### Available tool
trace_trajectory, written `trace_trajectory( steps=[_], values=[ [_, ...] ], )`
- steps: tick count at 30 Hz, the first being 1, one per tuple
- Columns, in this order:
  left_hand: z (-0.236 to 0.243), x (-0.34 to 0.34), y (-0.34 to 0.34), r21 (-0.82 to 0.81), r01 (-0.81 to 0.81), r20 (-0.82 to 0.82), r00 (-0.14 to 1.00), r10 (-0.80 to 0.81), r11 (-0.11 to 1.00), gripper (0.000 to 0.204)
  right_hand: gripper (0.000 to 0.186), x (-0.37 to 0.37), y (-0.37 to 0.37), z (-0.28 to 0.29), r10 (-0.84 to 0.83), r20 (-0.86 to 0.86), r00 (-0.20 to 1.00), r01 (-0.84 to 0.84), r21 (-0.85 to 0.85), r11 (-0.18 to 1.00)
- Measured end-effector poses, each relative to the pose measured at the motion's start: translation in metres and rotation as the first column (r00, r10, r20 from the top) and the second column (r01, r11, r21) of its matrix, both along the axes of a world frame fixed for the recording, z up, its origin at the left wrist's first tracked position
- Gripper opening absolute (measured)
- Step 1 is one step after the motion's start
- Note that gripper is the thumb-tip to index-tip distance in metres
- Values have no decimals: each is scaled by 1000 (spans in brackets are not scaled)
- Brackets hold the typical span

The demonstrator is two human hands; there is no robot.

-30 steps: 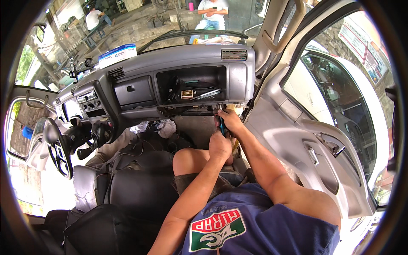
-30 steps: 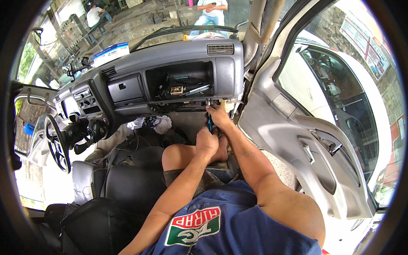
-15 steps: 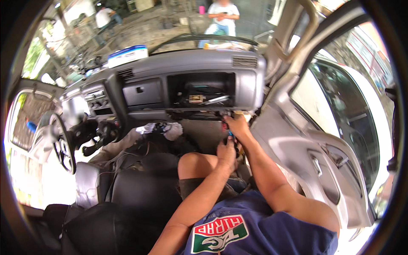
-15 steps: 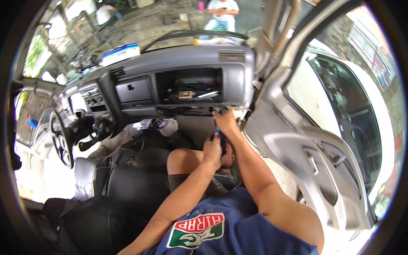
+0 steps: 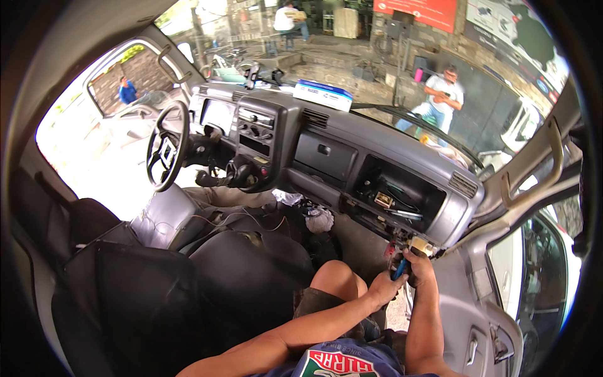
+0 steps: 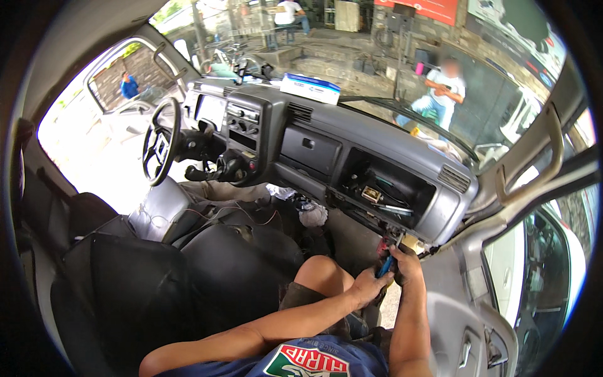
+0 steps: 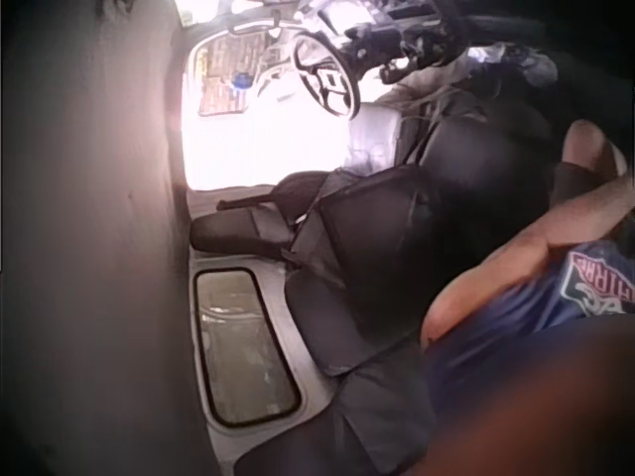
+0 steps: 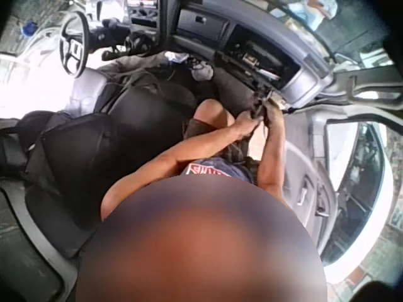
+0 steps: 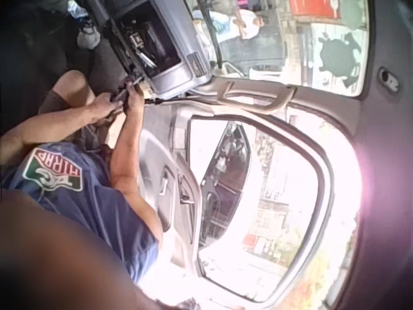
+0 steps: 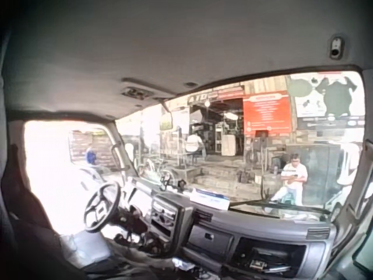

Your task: The person uses a test light and a screwdriver to work on the wiring and components behind the dashboard. They remove a dashboard panel and continue manipulating wires and connectors inside the compartment.

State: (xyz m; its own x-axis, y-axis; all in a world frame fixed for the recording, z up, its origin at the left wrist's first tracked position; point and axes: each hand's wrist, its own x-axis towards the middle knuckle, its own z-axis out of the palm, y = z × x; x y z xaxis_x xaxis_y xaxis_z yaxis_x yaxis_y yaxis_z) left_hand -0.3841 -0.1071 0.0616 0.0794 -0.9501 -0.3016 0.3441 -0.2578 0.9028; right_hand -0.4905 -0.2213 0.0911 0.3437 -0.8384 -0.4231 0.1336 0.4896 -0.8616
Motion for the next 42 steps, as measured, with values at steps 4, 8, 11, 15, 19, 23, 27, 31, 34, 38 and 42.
trace_trajectory(
  steps=[4,8,11,15,19,23,27,31,34,38,42],
  values=[
    [10,13,2,172,124,-681,732,27,977,45,20,3,3,18,45,-6,999,-46,-73,996],
    [16,18,2,133,201,-741,670,-37,971,49,19,-14,4,15,115,154,981,-116,-4,993],
    [12,8,3,65,113,-395,915,-78,991,47,29,-15,-4,-1,48,-75,996,-60,-170,984],
    [1,5,1,135,82,-425,905,-17,987,38,30,-8,-8,-6,41,-260,965,-115,-274,955],
    [4,19,-3,9,267,-792,590,-157,964,42,31,-19,-1,18,170,-143,975,-186,-103,977],
    [14,18,-4,79,243,-652,746,-134,967,44,33,-21,-5,25,166,-239,957,-198,-117,973],
    [11,13,-5,-22,15,-449,893,-23,1000,32,39,-4,-7,5,43,-269,962,-117,-266,957],
    [2,24,-11,107,185,-709,703,-56,977,35,29,-13,-8,-5,89,-10,996,-89,-99,991],
    [1,27,-12,69,251,-663,735,-143,966,49,30,-25,-17,-4,178,-75,981,-183,-58,981],
    [3,18,-7,-73,29,-206,978,-43,997,54,33,-15,-22,-12,59,-320,946,-148,-264,953],
    [1,23,-8,127,-9,-512,856,73,992,34,36,-4,-6,-7,1,-100,995,-15,-137,990]
  ],
)
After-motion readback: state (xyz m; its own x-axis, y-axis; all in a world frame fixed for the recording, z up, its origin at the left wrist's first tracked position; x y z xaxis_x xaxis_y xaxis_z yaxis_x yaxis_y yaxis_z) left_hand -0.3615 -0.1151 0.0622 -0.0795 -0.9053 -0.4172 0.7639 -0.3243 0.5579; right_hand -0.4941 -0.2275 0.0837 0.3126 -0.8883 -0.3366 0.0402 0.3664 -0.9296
